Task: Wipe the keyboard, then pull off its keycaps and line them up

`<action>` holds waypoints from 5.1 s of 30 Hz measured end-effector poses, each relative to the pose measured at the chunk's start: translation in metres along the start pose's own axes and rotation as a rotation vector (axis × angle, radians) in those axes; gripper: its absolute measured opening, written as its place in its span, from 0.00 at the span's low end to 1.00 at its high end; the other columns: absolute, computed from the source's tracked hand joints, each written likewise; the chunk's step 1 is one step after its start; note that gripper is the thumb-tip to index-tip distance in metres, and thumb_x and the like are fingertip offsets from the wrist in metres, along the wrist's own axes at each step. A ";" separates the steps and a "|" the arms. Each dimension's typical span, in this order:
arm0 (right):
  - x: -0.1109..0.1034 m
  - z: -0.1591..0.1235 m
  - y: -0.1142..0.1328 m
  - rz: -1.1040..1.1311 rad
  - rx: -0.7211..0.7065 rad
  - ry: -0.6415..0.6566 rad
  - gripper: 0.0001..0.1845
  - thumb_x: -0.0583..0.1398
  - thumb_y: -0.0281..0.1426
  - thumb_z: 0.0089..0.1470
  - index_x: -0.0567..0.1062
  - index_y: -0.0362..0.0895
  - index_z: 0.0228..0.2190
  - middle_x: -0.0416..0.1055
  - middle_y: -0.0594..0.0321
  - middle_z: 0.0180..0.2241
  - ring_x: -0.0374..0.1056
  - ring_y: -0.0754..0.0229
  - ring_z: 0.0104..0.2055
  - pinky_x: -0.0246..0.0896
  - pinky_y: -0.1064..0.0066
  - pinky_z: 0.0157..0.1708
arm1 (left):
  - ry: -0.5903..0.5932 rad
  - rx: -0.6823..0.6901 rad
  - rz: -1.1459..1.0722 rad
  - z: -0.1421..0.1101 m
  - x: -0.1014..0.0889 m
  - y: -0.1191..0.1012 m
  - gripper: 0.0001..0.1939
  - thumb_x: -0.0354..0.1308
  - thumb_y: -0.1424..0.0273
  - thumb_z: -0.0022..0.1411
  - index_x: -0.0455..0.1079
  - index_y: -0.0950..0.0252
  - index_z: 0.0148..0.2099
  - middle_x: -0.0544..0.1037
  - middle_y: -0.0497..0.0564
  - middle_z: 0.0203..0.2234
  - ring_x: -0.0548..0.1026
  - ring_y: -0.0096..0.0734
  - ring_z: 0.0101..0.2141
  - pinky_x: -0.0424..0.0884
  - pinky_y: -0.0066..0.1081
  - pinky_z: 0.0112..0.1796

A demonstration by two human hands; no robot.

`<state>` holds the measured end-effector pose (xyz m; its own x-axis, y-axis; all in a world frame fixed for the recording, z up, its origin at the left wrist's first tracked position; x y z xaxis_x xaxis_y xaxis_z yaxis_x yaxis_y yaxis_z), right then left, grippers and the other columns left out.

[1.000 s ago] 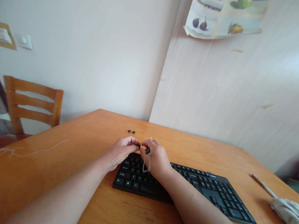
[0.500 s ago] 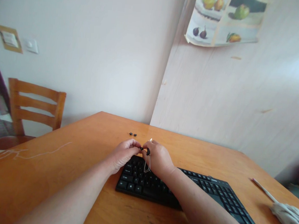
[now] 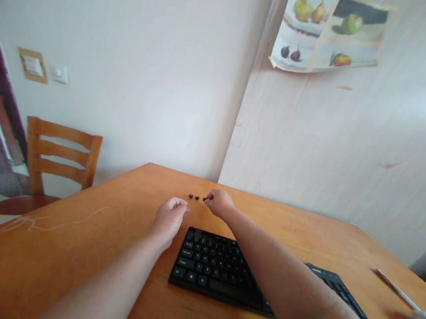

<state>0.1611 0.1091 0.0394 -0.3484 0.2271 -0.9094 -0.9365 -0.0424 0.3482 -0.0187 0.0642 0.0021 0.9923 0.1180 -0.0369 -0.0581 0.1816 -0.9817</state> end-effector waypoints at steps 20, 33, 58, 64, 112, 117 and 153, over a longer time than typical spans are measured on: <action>0.027 0.033 -0.004 -0.088 0.004 0.059 0.10 0.64 0.32 0.47 0.81 0.45 0.34 0.78 0.58 0.34 0.71 0.59 0.34 0.61 0.72 0.32 | 0.029 -0.038 -0.012 0.000 0.002 0.002 0.04 0.52 0.72 0.53 0.68 0.63 0.32 0.77 0.49 0.26 0.74 0.31 0.29 0.67 0.28 0.32; -0.039 -0.022 0.001 0.292 -0.019 -0.170 0.16 0.55 0.39 0.56 0.78 0.43 0.31 0.71 0.63 0.23 0.66 0.60 0.28 0.57 0.72 0.25 | 0.052 0.000 0.053 0.000 0.004 0.004 0.05 0.52 0.72 0.54 0.69 0.63 0.32 0.76 0.49 0.24 0.73 0.32 0.29 0.64 0.28 0.30; -0.047 -0.132 -0.011 0.585 0.141 0.039 0.18 0.59 0.46 0.54 0.70 0.44 0.25 0.67 0.67 0.16 0.55 0.67 0.16 0.47 0.74 0.17 | 0.169 0.142 0.289 0.000 0.009 0.002 0.05 0.54 0.70 0.55 0.71 0.62 0.31 0.78 0.50 0.27 0.74 0.34 0.30 0.64 0.29 0.32; -0.046 -0.131 -0.005 0.442 0.081 -0.015 0.17 0.58 0.42 0.55 0.70 0.44 0.23 0.68 0.66 0.16 0.58 0.66 0.18 0.51 0.74 0.20 | 0.181 0.158 0.315 -0.001 0.010 0.001 0.04 0.54 0.70 0.55 0.71 0.62 0.30 0.78 0.49 0.27 0.74 0.34 0.31 0.63 0.29 0.31; -0.031 -0.129 -0.009 0.483 0.148 -0.179 0.14 0.56 0.33 0.50 0.65 0.45 0.15 0.65 0.66 0.16 0.62 0.63 0.22 0.53 0.72 0.26 | 0.511 0.322 0.516 -0.027 0.032 -0.010 0.06 0.54 0.72 0.55 0.73 0.62 0.33 0.79 0.49 0.30 0.74 0.33 0.33 0.64 0.29 0.34; -0.034 -0.130 -0.014 0.652 0.210 -0.230 0.15 0.56 0.34 0.50 0.66 0.45 0.15 0.64 0.67 0.15 0.59 0.65 0.20 0.52 0.71 0.25 | 0.512 0.324 0.519 -0.026 0.032 -0.011 0.06 0.54 0.72 0.55 0.73 0.62 0.33 0.79 0.49 0.30 0.74 0.33 0.34 0.65 0.29 0.35; -0.030 -0.132 0.002 1.021 0.116 -0.176 0.18 0.60 0.44 0.52 0.72 0.43 0.37 0.73 0.62 0.26 0.62 0.66 0.20 0.52 0.75 0.17 | 0.601 0.245 0.283 -0.037 0.032 -0.025 0.10 0.59 0.64 0.56 0.75 0.64 0.38 0.81 0.50 0.34 0.77 0.34 0.35 0.69 0.30 0.38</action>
<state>0.1639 -0.0264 0.0371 -0.9531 0.2747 -0.1274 -0.1869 -0.2025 0.9613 0.0187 0.0272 0.0184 0.8197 -0.3534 -0.4507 -0.2758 0.4462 -0.8514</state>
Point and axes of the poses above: each hand's wrist, its own z-axis towards the middle knuckle, its own x-axis out of the palm, y = z × x, the point moved 4 cm from there along z, towards the middle knuckle
